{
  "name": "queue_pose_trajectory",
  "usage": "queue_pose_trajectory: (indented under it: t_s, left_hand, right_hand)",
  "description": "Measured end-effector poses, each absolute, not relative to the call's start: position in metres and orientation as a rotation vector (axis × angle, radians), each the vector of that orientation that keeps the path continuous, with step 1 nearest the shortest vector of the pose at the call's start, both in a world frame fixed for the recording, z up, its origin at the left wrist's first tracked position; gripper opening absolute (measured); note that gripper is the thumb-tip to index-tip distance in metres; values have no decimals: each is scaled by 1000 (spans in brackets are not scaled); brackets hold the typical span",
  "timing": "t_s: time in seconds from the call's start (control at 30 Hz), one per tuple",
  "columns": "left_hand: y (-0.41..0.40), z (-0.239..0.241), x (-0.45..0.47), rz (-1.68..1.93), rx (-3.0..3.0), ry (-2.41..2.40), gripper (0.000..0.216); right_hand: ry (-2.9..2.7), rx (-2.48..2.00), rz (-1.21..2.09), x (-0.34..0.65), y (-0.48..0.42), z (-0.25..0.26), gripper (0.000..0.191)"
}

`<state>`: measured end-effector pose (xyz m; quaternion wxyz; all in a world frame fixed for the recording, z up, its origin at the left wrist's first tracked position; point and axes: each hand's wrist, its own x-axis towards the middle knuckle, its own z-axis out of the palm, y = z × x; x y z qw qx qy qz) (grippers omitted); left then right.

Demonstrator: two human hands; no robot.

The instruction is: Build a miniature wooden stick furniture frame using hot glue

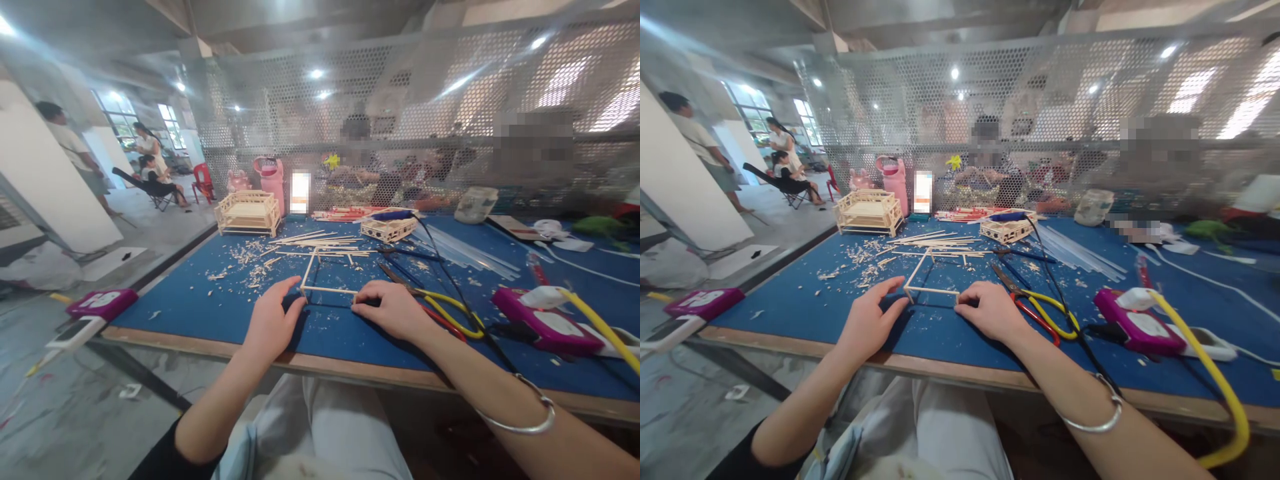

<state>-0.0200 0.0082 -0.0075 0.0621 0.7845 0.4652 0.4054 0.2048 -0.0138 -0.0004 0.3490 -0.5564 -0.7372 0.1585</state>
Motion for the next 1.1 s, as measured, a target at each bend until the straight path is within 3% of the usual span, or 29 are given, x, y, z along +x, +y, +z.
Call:
queue_pose_trajectory:
  t_s: [0.27,0.57,0.67,0.77,0.93,1.1]
  left_hand:
    - [10,-6,-15,1102,2403,1419,35]
    - [9,5,-4,1393,2637,1250,26]
    - [15,19,-4,1435,2619,1219,24]
    - [31,32,-13,1470,2453,1354,26]
    - [80,58,-20,1202,2353,1548,34]
    - [124,67,-7,906,2402,1619,29]
  right_hand:
    - [-1861,-1483,423,207,-12,-2,10]
    - [-1728,-1433,419,204,-12,-5,7]
    - [-1595,-1395,344,208,-11,-4,17]
    - [-1393,-1359,205,214,-10,1,12]
    - [-1174,-1250,-10,222,-5,17,16]
    - [-1417,-1436,-36,237,13,42,19]
